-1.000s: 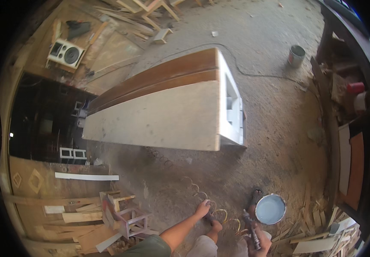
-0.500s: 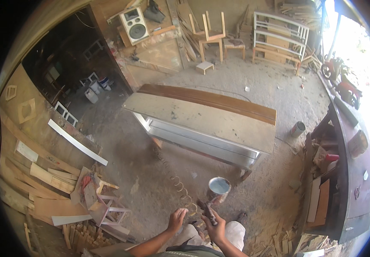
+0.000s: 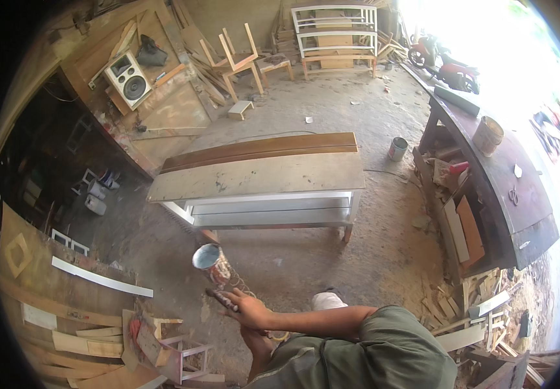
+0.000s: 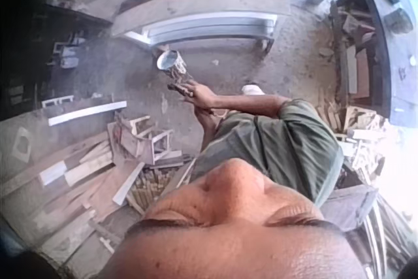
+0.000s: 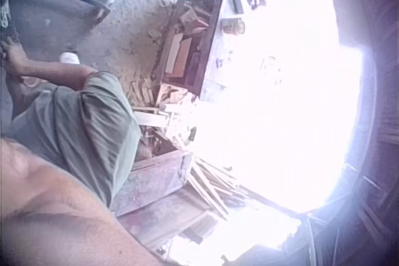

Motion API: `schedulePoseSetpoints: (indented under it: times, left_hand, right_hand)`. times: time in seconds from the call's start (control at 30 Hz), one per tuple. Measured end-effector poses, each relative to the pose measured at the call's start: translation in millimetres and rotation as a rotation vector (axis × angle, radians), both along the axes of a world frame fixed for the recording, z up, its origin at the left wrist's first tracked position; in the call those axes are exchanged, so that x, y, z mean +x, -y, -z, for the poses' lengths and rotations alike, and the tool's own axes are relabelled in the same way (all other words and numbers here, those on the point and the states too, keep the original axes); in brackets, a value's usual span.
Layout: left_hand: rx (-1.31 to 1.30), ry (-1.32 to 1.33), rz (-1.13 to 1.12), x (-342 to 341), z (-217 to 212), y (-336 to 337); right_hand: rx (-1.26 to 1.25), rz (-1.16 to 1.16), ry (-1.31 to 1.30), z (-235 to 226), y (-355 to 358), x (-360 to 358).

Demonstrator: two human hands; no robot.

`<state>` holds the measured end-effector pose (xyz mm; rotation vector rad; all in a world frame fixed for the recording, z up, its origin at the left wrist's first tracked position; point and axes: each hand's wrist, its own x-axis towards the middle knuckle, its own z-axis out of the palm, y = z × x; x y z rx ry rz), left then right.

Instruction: The person paints a wooden bench and a small wooden shelf using a spray gun, then refills the spray gun's reservoir with liquid from a large plastic container.

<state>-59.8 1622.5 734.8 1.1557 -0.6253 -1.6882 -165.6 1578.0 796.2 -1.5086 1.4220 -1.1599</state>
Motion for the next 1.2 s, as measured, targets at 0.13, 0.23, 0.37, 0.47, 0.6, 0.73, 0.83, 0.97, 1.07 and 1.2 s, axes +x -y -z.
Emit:
schedulePoseSetpoints:
  times: [0.13,0.23,0.37,0.47,0.6,0.73,0.83,0.97,1.07,1.2]
  left_hand:
    - [-0.179,0.043,-0.02,-7,-29,14]
    - [-0.09,0.011,-0.222,14,-10,27]
    - [-0.174,0.038,-0.333,4,-25,48]
    - [-0.192,0.037,-0.401,-5,-35,63]
    - [-0.202,0.078,-0.461,-17,-42,73]
    - [-0.215,0.123,-0.495,-20,-40,69]
    - [-0.209,0.129,-0.534,-22,-40,65]
    - [-0.189,0.092,-0.549,-25,-42,59]
    - [-0.183,0.101,-0.557,-27,-42,56]
    - [-0.211,0.128,-0.575,-32,-45,57]
  right_hand:
    - [-0.073,-0.164,-0.287,7,8,-73]
    - [0.188,0.294,-0.252,-9,20,-195]
    - [0.236,1.139,-0.252,50,25,-412]
    - [0.509,1.229,-0.37,80,17,-511]
    - [0.609,1.216,-0.28,114,38,-564]
    - [0.686,1.16,-0.231,132,64,-579]
    - [0.714,1.082,-0.229,135,75,-580]
    - [0.667,1.063,-0.193,147,79,-580]
    - [0.661,1.088,-0.199,154,82,-578]
    - [0.627,1.073,-0.148,164,81,-584]
